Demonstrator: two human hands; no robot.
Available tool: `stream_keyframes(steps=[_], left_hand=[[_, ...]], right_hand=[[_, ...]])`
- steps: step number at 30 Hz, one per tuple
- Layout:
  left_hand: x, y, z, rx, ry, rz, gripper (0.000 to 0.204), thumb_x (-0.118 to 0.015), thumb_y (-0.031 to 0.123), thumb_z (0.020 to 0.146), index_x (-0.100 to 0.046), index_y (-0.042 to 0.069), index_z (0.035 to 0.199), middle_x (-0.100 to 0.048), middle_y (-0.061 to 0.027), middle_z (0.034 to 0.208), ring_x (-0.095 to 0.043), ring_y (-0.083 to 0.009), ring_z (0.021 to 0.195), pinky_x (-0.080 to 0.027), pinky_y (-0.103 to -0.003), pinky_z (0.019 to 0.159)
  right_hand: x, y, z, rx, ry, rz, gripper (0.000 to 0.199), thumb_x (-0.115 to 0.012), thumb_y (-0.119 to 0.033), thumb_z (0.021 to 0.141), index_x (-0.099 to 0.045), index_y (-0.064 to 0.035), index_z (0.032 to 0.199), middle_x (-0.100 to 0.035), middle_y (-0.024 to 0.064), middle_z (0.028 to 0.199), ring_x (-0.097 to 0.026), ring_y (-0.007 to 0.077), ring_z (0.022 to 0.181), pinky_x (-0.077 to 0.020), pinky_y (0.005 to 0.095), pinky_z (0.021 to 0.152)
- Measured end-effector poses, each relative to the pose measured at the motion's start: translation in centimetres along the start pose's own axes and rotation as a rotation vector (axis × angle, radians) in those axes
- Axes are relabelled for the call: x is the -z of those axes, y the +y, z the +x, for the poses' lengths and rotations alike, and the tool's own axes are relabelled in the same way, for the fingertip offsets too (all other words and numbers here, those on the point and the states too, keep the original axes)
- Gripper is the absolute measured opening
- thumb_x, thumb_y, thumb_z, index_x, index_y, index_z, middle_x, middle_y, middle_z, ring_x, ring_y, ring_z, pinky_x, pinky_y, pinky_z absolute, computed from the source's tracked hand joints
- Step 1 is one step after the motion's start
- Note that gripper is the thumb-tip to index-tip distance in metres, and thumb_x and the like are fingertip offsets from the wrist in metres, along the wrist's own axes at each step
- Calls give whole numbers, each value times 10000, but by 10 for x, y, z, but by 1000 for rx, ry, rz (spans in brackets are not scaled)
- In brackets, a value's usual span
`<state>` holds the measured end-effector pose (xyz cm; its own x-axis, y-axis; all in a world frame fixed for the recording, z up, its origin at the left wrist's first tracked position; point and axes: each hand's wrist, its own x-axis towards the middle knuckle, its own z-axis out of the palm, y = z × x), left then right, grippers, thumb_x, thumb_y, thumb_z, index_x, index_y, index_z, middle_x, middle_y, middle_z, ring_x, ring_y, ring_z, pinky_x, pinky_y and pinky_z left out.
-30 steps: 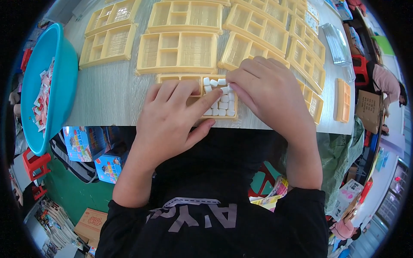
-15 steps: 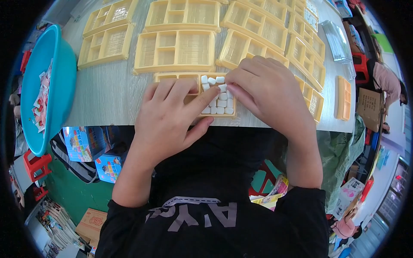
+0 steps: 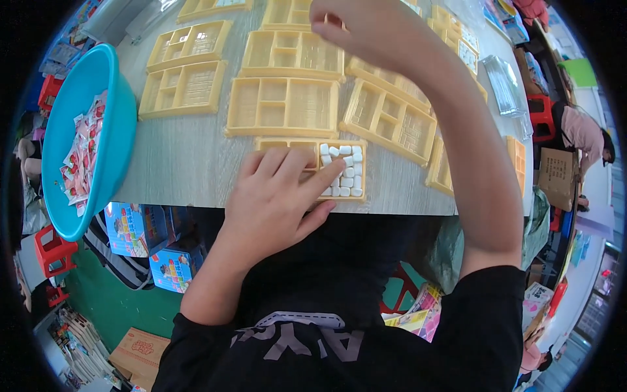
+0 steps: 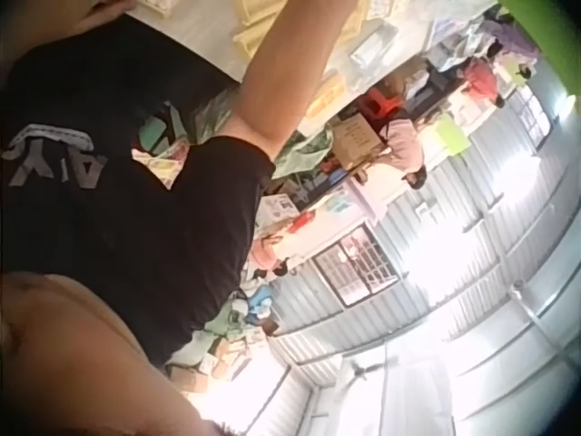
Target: Sorting small white cubes into compartments of yellow plastic trays.
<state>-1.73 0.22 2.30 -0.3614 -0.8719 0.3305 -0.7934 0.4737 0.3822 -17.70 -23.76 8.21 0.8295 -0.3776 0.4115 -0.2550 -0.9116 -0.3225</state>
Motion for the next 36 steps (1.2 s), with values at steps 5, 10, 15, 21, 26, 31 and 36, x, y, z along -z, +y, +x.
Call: stream_keyframes(steps=[5, 10, 15, 21, 26, 31, 36], left_hand=[[-3, -3, -2, 0, 30, -29, 476, -758, 332, 857, -691, 192, 1307, -588, -41, 1078, -590, -224, 1005, -464, -387, 871], [-3, -4, -3, -23, 44, -37, 489, -774, 323, 834, -693, 161, 1289, -592, -43, 1097, -589, -221, 1019, -468, -388, 873], [-3, -4, -3, -29, 41, -42, 489, -779, 320, 826, -690, 150, 1276, -590, -44, 1092, -589, -227, 1012, -471, -394, 882], [-4, -4, -3, -14, 36, -65, 564, -786, 322, 817, -641, 116, 1322, -603, -60, 1119, -587, -259, 1024, -469, -410, 907], [-3, -1, -1, -10, 41, -69, 594, -781, 324, 821, -614, 103, 1346, -613, -74, 1133, -589, -279, 1034, -464, -423, 930], [0, -3, -5, -22, 34, -23, 683, -761, 335, 838, -583, 12, 1413, -627, -96, 1126, -602, -256, 1036, -468, -396, 912], [-7, -4, -7, 28, 49, -70, 772, -782, 323, 838, -503, 11, 1487, -636, -113, 1146, -603, -302, 1044, -468, -446, 943]], right_hand=[[-9, 1, 35, -489, -241, -386, 282, -628, -297, 939, -743, -45, 997, -751, 186, 943, -707, 382, 896, -550, 464, 809], [-17, 16, 35, -590, -281, -229, 279, -638, -289, 938, -750, -52, 1033, -760, 186, 989, -720, 354, 908, -559, 442, 808], [-16, 40, 26, -514, -285, -91, 240, -669, -247, 929, -753, -60, 1054, -768, 157, 973, -726, 308, 895, -564, 415, 801], [-17, 41, 19, -265, -177, 90, 221, -681, -223, 925, -748, -60, 1059, -765, 150, 961, -726, 288, 892, -567, 401, 800], [-12, 35, 20, -565, -216, -87, 245, -689, -222, 924, -717, -37, 1082, -760, 163, 969, -725, 298, 894, -567, 401, 801], [11, -11, 5, -433, -190, -30, 309, -688, -230, 976, -691, -29, 1212, -748, 169, 1130, -711, 268, 988, -570, 407, 861], [8, -89, -65, -261, -101, 135, 121, -742, -126, 936, -680, -53, 1010, -682, 66, 903, -623, 209, 768, -503, 320, 706]])
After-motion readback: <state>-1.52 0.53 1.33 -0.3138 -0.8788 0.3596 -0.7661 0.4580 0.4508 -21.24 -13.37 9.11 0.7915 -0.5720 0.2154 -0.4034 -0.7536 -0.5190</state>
